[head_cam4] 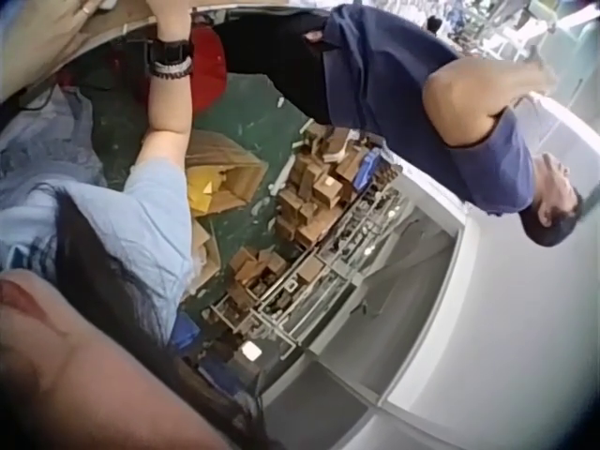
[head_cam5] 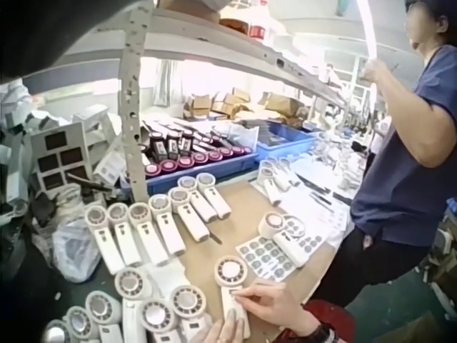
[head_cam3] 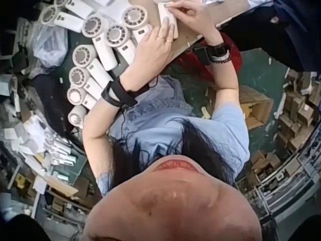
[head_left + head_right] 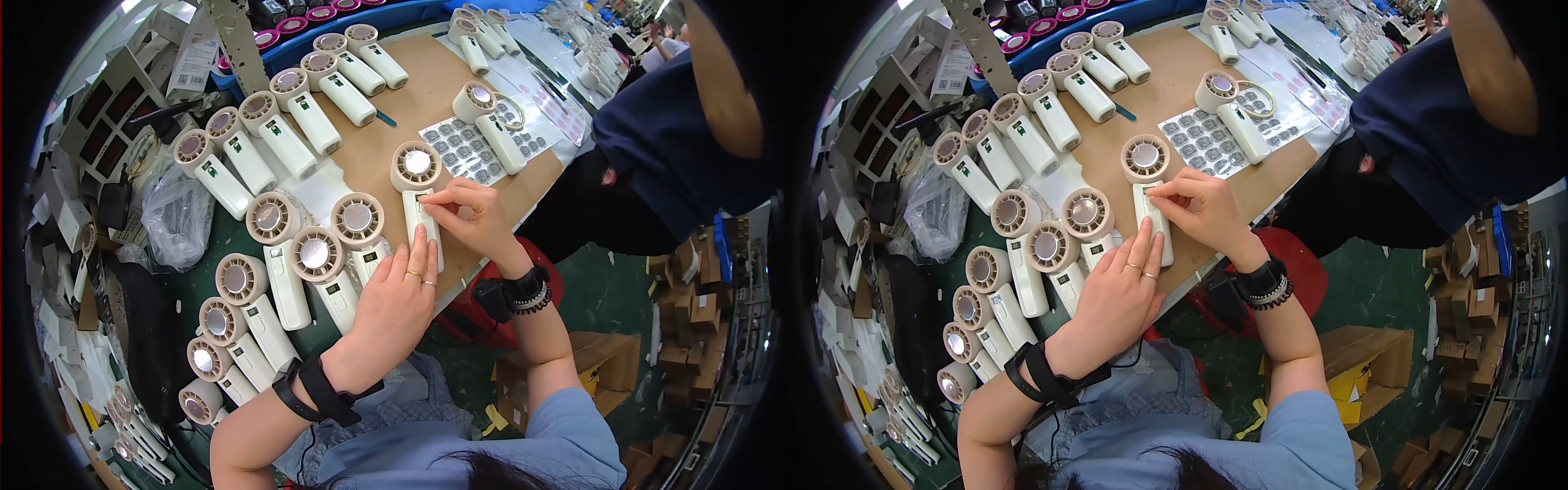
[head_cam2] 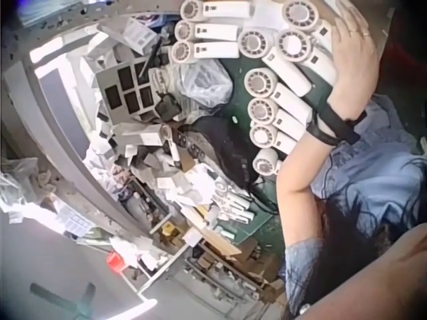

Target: The person picks up a handheld fan, presses its button to test it, and places it back on the table. They then peel stickers from a sheet and apply them to the handles of several handheld fans one at a time.

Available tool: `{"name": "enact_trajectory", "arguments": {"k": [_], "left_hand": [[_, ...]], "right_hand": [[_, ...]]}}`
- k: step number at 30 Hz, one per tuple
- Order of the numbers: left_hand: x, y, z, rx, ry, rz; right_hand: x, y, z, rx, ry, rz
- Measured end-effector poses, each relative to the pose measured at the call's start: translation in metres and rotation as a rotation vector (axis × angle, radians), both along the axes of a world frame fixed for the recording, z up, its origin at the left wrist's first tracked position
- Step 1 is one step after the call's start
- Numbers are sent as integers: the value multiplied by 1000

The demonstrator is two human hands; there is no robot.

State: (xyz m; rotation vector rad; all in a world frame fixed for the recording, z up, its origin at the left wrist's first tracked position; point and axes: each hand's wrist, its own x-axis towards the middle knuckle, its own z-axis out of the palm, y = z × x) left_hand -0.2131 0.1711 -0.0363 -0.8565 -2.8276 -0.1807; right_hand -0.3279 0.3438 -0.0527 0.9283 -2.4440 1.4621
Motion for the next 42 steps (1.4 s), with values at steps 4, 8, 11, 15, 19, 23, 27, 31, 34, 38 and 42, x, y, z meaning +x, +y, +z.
{"name": "enact_trajectory", "arguments": {"k": [4, 8, 11, 15, 19, 23, 27, 31, 34, 38, 42], "left_hand": [[0, 0, 1, -27, -32, 4], [-1, 0, 2, -20, -36, 0], [-5, 0, 8, -24, -36, 12], [-12, -4, 12, -25, -38, 41], [-18, -7, 10, 13, -48, 31], [-21, -7, 10, -9, -46, 16], [-23, -8, 12, -39, -37, 5], [-25, -8, 14, -59, -38, -14], [-25, -8, 15, -95, -30, -18], [-24, -8, 14, -64, -18, -10], [-22, -7, 12, -39, -11, 0]], "right_hand": [[0, -1, -2, -4, 50, 4], [2, -2, -1, 17, 123, -9], [2, -1, 0, 73, 246, 3], [0, 2, -2, 90, 346, 50], [2, 4, -5, 108, 338, 49], [2, 5, -6, 94, 373, 45], [2, 5, -8, 79, 315, 47], [3, 5, -9, 44, 261, 52], [8, 1, -8, -65, 12, 11], [6, 0, -13, -137, -281, 23], [2, -1, -18, -220, -410, 48]]}}
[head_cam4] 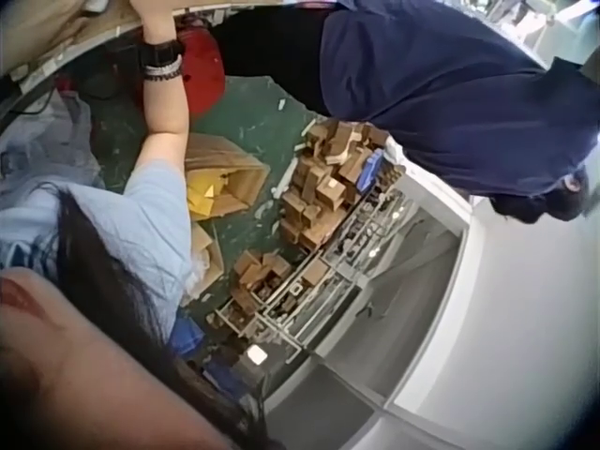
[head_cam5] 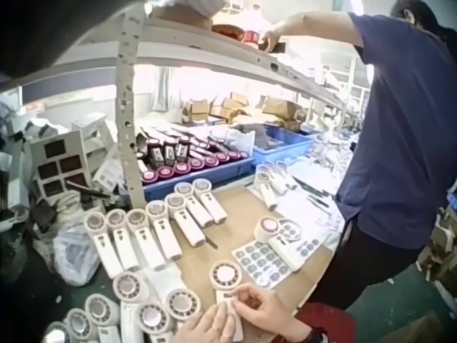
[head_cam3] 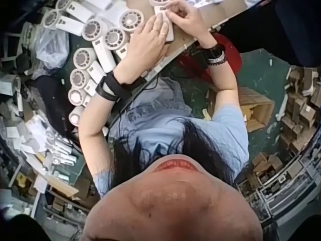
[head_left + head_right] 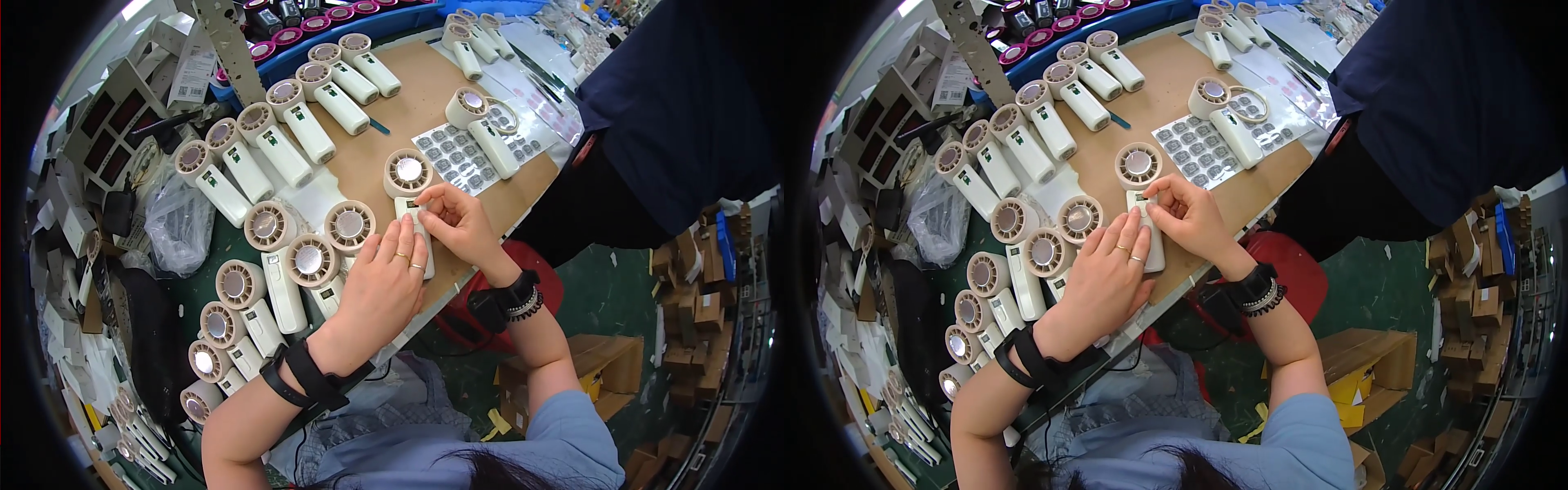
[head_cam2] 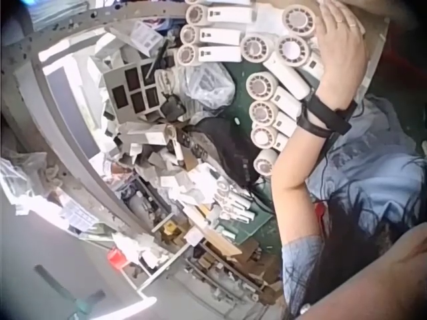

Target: The person picks up a handheld fan, presses its button to test it, and places it back on the table. They then peel stickers from a sheet and apply them to the handles of several handheld fans one at a time.

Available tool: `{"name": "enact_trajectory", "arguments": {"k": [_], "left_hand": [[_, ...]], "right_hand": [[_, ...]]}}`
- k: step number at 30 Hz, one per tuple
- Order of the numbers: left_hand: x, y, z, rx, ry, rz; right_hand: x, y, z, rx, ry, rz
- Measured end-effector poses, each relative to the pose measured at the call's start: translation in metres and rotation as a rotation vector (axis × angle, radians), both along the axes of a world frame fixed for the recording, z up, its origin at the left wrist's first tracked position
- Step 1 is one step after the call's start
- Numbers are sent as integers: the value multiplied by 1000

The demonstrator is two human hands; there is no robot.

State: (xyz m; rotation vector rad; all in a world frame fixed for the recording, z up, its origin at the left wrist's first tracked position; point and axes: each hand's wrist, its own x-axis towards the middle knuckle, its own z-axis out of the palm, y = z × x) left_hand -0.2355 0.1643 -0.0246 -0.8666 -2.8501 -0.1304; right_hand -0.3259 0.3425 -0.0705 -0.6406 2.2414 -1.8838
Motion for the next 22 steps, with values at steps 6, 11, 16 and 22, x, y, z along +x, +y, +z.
{"name": "enact_trajectory", "arguments": {"k": [6, 11, 16, 22], "left_hand": [[9, -7, 10, 114, -86, -36], [52, -38, 36, 213, -131, -121], [104, -81, 41, 157, -207, -44], [146, -104, 41, 176, -189, 8]], "right_hand": [[4, 3, 2, 19, -49, -21], [21, 4, -4, -8, 12, -119], [38, -27, 10, -52, 28, 9], [8, -41, -33, -74, 179, 231]]}}
